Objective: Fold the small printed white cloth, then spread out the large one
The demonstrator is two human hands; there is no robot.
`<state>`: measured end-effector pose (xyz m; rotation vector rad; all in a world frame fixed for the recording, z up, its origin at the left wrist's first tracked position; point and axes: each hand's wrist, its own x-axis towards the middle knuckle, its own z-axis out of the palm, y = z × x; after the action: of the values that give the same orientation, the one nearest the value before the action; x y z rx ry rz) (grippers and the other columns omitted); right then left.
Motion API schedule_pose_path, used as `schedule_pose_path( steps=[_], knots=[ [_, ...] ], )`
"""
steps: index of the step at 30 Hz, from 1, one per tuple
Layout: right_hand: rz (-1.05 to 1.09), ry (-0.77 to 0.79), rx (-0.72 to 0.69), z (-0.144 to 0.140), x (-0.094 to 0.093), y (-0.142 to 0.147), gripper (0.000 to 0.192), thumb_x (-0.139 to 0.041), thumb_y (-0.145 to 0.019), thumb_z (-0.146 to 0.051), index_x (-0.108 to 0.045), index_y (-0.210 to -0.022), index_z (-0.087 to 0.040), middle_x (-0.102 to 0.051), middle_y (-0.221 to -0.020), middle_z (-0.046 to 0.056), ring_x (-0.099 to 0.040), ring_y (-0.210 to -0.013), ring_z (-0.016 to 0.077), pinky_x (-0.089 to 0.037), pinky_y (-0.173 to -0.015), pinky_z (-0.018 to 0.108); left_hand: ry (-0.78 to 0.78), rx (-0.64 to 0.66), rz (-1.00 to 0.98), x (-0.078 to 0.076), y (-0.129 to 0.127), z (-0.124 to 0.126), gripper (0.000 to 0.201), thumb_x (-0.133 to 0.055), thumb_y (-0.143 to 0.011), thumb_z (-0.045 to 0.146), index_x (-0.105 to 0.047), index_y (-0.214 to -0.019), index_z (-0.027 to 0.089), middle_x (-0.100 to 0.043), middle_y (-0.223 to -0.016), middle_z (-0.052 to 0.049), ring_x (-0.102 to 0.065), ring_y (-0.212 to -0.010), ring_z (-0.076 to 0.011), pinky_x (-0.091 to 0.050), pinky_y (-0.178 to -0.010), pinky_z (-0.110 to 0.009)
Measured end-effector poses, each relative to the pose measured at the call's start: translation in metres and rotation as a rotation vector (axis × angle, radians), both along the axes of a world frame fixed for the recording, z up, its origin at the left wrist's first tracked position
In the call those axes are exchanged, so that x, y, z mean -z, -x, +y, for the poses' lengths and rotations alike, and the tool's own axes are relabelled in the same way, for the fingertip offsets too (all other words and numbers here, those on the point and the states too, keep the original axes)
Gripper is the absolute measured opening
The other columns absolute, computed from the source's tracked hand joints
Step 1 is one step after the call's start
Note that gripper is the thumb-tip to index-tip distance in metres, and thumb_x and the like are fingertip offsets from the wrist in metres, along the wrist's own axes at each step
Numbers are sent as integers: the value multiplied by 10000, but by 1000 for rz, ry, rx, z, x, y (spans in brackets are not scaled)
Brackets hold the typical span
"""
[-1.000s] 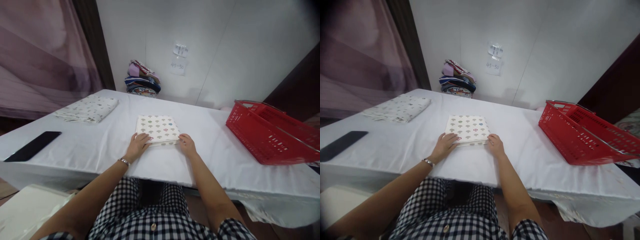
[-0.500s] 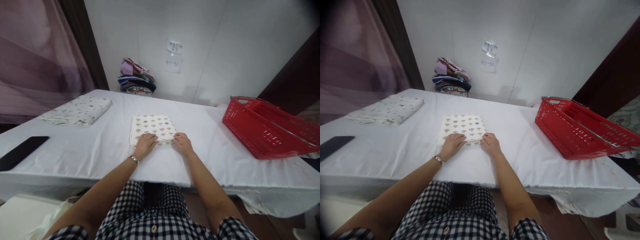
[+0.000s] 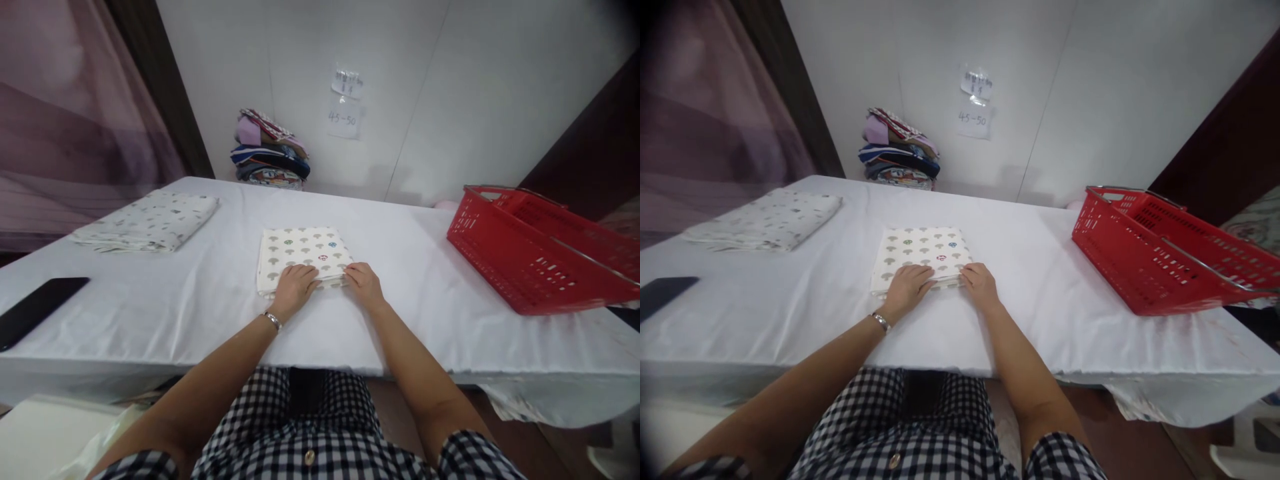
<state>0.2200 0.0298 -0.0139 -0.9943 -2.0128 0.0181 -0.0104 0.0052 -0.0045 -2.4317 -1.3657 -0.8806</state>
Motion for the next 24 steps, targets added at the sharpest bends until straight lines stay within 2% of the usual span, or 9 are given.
schedule_pose_path(
  steps=[6,13,19,24],
  knots=[
    [-33,-2,15,1,-1,1,220,-471,-934,-266,-686,-968,-233,-664,-956,58,-556,-912,196,-484,-810,353,-32,-17,16,-2,-3,4,218,-452,-932,293,-638,-999,201,-696,-980,-55,-590,-937,-221,-412,-835,-388],
    [-114,15,7,2,-1,3,197,-499,-925,-285,-680,-978,-227,-661,-988,59,-551,-939,207,-437,-809,359,-30,-12,13,-5,-2,5,224,-428,-937,268,-635,-985,196,-693,-980,-65,-592,-930,-223,-404,-822,-384],
    [-135,11,80,0,-2,8,239,-452,-941,-251,-683,-998,-234,-648,-947,66,-532,-915,210,-408,-786,354,21,1,13,-1,-1,3,249,-421,-938,295,-627,-1056,220,-686,-1011,-67,-589,-959,-227,-416,-818,-392],
    [-165,-31,122,1,1,9,239,-457,-934,-228,-693,-974,-235,-634,-920,69,-516,-881,208,-386,-747,341,-2,0,13,-4,0,3,233,-425,-932,246,-633,-1031,212,-684,-996,-67,-586,-946,-220,-415,-814,-383]
  ],
)
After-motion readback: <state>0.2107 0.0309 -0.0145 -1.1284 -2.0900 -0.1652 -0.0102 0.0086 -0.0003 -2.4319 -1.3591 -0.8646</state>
